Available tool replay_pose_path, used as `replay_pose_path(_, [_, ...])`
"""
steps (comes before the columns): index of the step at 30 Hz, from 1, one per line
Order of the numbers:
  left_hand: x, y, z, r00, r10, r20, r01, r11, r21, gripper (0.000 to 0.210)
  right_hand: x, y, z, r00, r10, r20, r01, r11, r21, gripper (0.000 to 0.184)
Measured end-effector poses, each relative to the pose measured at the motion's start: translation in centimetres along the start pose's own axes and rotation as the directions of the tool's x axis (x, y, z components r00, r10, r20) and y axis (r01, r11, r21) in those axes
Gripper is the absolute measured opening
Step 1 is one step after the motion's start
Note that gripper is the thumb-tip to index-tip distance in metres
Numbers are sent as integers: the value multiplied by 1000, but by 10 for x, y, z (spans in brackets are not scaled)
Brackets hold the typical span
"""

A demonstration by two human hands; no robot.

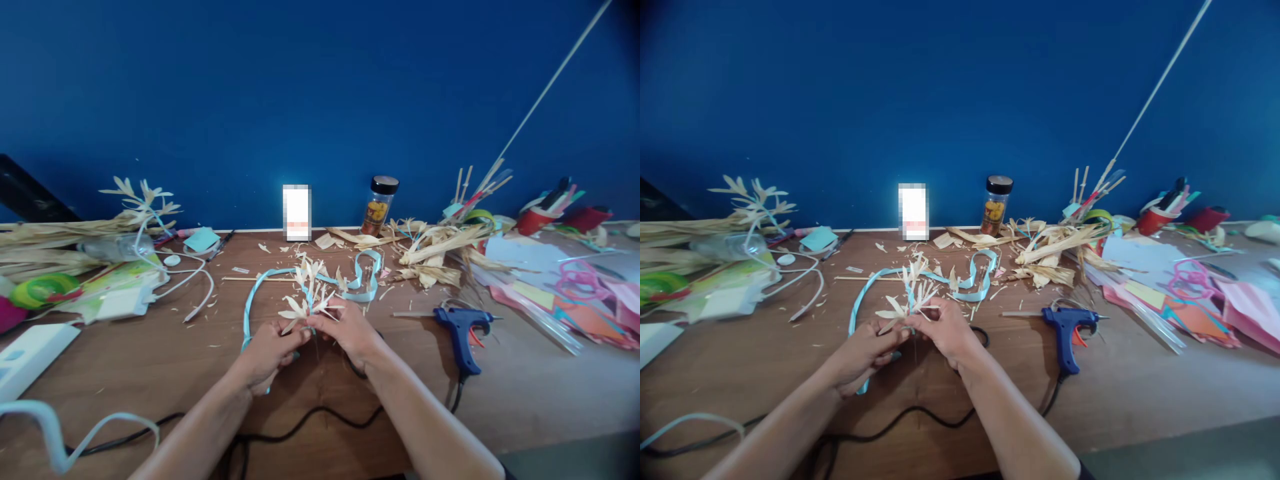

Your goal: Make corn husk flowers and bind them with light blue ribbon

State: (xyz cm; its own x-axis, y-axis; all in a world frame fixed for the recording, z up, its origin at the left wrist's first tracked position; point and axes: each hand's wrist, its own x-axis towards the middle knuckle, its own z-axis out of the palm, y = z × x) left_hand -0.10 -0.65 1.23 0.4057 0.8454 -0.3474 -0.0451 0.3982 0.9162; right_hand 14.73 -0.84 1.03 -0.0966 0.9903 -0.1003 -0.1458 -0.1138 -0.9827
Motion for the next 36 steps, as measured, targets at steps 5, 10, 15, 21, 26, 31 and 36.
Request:
replay_pose_path(5, [1, -5, 0, 999, 23, -41, -21, 999, 34, 24, 1, 1, -1, 997, 70, 16, -72, 989, 131, 27])
replay_pose_path(10, [3, -5, -1, 999, 3, -44, -4, 1000, -21, 22, 2, 1, -2, 995, 97, 13, -98, 979, 179, 30])
replay_pose_path(15, [5, -5, -3, 1000, -20, -17, 18, 997, -76, 18, 2, 3, -2, 996, 90, 20, -92, 980, 179, 28])
replay_pose_path(21, [5, -6, -2, 1000, -20, 7, 20, 993, -114, 17, 3, 4, -2, 996, 90, 14, -91, 982, 167, 28])
replay_pose_path(26, [3, -6, 0, 1000, -21, -6, 20, 992, -127, 16, 2, 3, -2, 995, 99, 16, -100, 984, 149, 28])
replay_pose_path(31, [2, -8, 3, 997, 15, -79, -20, 998, -62, 19, 2, 4, -2, 996, 92, 19, -94, 984, 155, 30])
replay_pose_path(36, [0, -7, 8, 988, 40, -149, -42, 999, -11, 17, 1, 5, -2, 997, 83, 5, -83, 990, 117, 31])
